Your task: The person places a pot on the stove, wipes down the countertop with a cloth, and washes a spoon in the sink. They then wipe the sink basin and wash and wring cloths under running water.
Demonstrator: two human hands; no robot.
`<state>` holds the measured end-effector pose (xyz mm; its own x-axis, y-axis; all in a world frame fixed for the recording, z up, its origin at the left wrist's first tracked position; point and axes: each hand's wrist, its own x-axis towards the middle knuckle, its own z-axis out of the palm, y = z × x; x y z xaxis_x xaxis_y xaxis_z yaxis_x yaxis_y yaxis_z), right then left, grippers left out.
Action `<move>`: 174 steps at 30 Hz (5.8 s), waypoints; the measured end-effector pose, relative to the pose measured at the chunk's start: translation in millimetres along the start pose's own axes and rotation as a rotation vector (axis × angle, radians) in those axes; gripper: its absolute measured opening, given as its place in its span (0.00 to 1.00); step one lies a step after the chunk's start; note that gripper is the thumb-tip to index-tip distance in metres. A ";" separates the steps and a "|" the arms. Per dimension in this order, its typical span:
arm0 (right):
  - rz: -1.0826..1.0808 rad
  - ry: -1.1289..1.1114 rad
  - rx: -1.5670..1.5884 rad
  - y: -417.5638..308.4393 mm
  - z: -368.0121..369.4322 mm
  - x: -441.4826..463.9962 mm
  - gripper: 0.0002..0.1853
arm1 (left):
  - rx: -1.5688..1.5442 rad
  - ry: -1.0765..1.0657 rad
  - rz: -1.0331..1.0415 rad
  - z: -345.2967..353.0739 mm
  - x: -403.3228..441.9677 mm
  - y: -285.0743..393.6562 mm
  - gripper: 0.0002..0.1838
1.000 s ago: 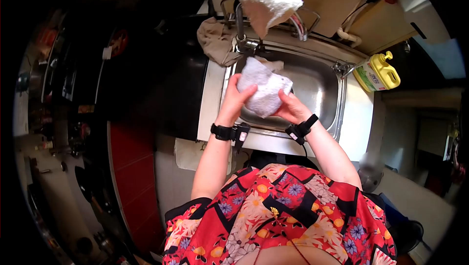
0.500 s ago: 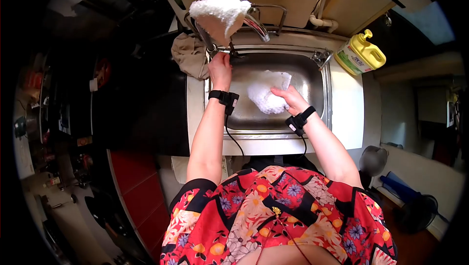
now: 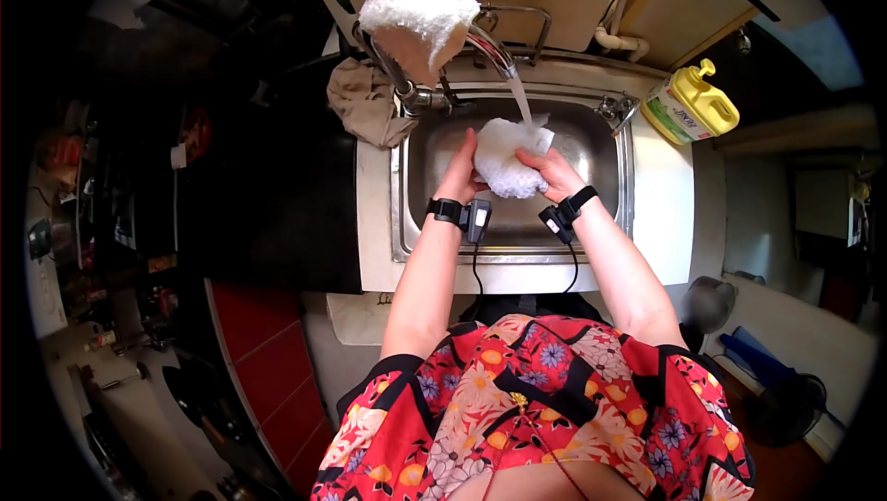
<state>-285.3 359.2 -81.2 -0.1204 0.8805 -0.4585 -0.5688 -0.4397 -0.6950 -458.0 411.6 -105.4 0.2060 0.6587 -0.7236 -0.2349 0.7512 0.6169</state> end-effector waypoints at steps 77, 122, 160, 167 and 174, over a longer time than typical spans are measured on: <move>-0.175 0.253 0.252 7.6 -7.7 10.1 0.18 | 0.756 -0.076 1.080 62.2 -25.4 -25.3 0.20; -0.162 0.388 0.007 -1.6 -51.0 2.1 0.24 | -0.182 -0.032 0.553 14.1 9.3 18.6 0.32; 0.010 -0.011 0.016 32.5 52.5 -25.5 0.21 | 0.527 0.232 0.989 14.1 -114.6 -7.0 0.17; -0.389 -0.029 -0.232 29.0 59.4 -33.3 0.09 | 0.200 0.160 0.908 30.5 -102.2 -13.2 0.12; -0.554 0.178 -0.593 23.5 42.9 -27.4 0.13 | 0.126 0.012 0.803 35.7 -94.4 -21.7 0.09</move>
<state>-330.3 332.4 -61.3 0.2097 0.9777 -0.0102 0.0215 -0.0150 -0.9997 -438.5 334.6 -39.4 0.0096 0.9988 -0.0480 -0.1979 0.0490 0.9790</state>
